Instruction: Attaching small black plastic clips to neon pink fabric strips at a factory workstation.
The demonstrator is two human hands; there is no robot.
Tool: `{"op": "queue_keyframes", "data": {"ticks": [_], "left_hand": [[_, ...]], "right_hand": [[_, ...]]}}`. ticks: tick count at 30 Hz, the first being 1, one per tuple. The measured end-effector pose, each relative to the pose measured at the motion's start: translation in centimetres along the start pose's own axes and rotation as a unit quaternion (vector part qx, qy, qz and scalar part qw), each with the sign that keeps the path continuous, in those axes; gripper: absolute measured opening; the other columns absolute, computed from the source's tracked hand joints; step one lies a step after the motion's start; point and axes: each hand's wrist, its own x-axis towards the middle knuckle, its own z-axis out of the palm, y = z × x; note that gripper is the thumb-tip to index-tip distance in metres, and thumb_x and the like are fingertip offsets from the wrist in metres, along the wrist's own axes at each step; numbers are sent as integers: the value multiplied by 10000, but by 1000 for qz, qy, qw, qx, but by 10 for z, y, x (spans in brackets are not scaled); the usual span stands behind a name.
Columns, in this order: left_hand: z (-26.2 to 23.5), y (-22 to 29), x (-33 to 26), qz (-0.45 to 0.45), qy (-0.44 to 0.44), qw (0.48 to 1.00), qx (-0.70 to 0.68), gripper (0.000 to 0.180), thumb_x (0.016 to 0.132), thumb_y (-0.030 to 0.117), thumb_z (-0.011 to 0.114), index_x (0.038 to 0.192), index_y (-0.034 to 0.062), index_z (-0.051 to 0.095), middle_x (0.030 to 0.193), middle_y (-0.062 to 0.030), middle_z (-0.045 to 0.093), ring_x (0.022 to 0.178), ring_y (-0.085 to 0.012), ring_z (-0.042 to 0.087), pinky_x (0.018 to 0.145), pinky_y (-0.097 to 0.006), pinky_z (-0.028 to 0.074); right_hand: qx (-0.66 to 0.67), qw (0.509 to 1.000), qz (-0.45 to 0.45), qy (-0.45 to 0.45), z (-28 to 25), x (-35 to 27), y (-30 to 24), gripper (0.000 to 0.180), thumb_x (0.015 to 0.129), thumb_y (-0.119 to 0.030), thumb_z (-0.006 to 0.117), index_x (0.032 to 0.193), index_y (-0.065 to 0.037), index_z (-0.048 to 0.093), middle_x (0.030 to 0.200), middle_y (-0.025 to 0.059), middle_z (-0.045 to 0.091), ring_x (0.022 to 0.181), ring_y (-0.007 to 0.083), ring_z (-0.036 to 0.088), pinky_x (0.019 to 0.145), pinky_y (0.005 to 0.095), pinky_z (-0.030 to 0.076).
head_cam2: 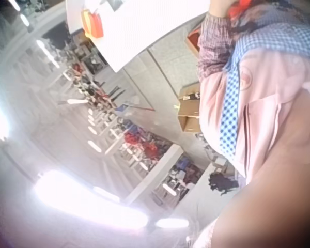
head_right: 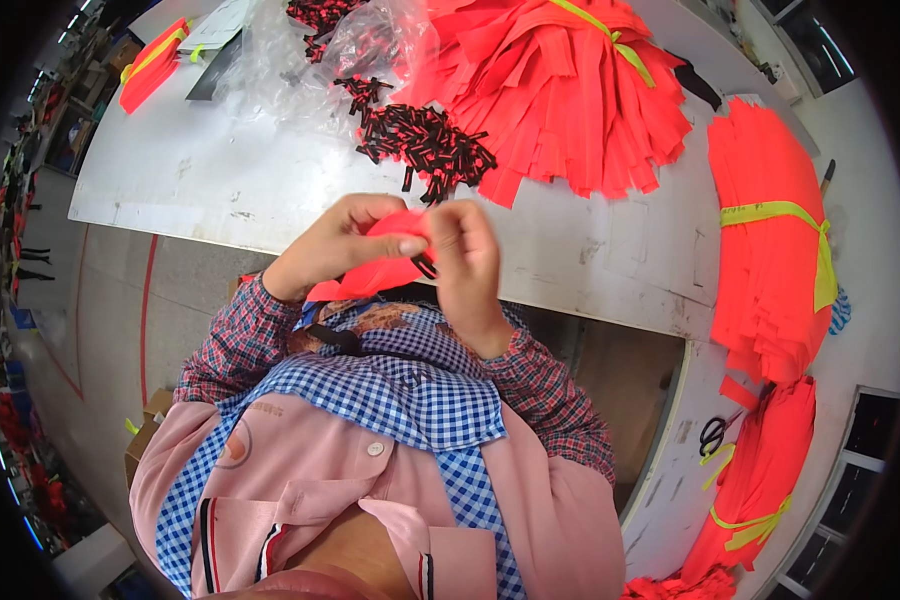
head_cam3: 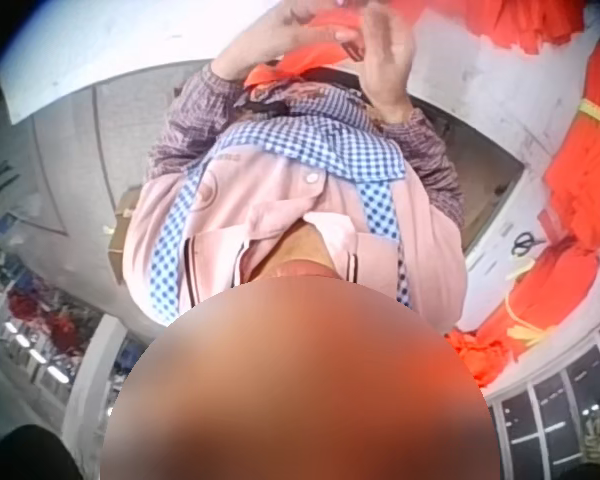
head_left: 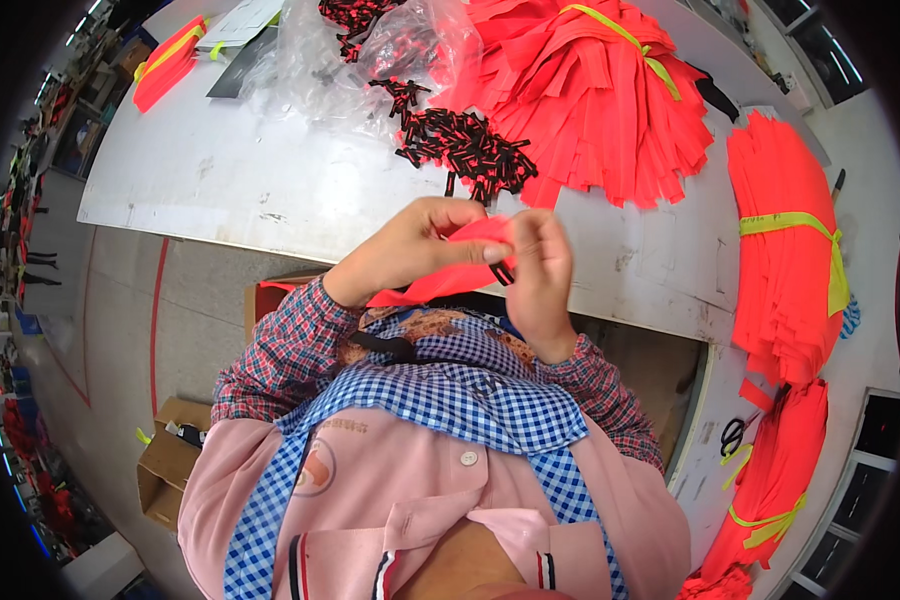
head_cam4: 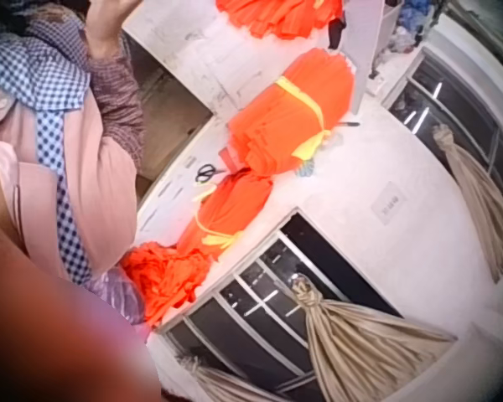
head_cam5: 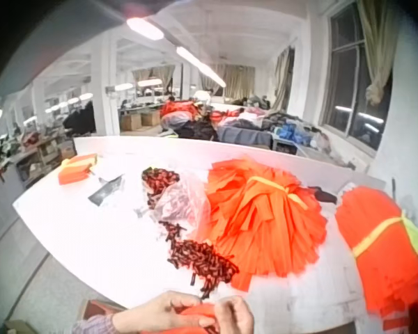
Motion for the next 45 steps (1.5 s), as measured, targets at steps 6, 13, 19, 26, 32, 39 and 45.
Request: {"op": "queue_keyframes", "data": {"ticks": [6,13,19,26,32,39,45], "left_hand": [[-15,-29,-30,-190,-123,973,39,274,854,135,706,1078,-17,665,942,-15,690,865,-64,578,824,-249,476],[-110,-62,-90,-314,-183,913,187,327,751,170,783,990,-29,682,824,-30,697,769,-74,579,741,-275,494],[-179,-50,-129,-348,-148,879,290,266,740,166,773,922,-3,679,760,-6,676,702,-90,584,662,-273,476],[-194,-37,-139,-261,236,932,86,205,800,157,737,964,54,669,798,30,650,702,-53,583,597,-201,455],[-115,-20,-90,-10,371,926,71,403,840,81,689,1209,-15,559,997,-49,652,895,-113,626,797,-255,507],[-49,18,-69,-68,245,940,227,567,807,16,716,1327,15,491,874,-25,651,791,-57,585,707,-228,499],[-41,2,-60,47,234,963,125,300,846,86,692,1130,4,640,863,-59,696,821,-93,610,722,-274,493]], "right_hand": [[111,957,-48,265,-87,45,-53,299,965,-311,547,1053,-27,577,1004,56,606,949,175,601,819,328,514],[-76,918,-78,381,-227,-26,-59,286,979,-279,519,993,0,578,945,58,619,856,159,607,744,293,515],[-716,649,229,113,-263,-122,-18,185,878,-209,634,898,-31,587,799,134,628,745,231,629,662,333,495],[-471,882,28,-2,-151,-8,43,177,870,-126,633,991,3,621,927,119,662,861,219,641,769,319,505],[-284,933,-13,-220,15,45,32,247,874,-167,671,1059,-5,647,979,75,684,865,148,642,771,279,513],[-225,919,-38,-321,72,56,-1,222,881,-190,653,972,10,679,851,115,684,728,151,646,646,281,503],[-213,927,-106,-289,60,51,-3,205,891,-172,624,960,16,670,823,109,666,682,143,616,604,276,482]]}}
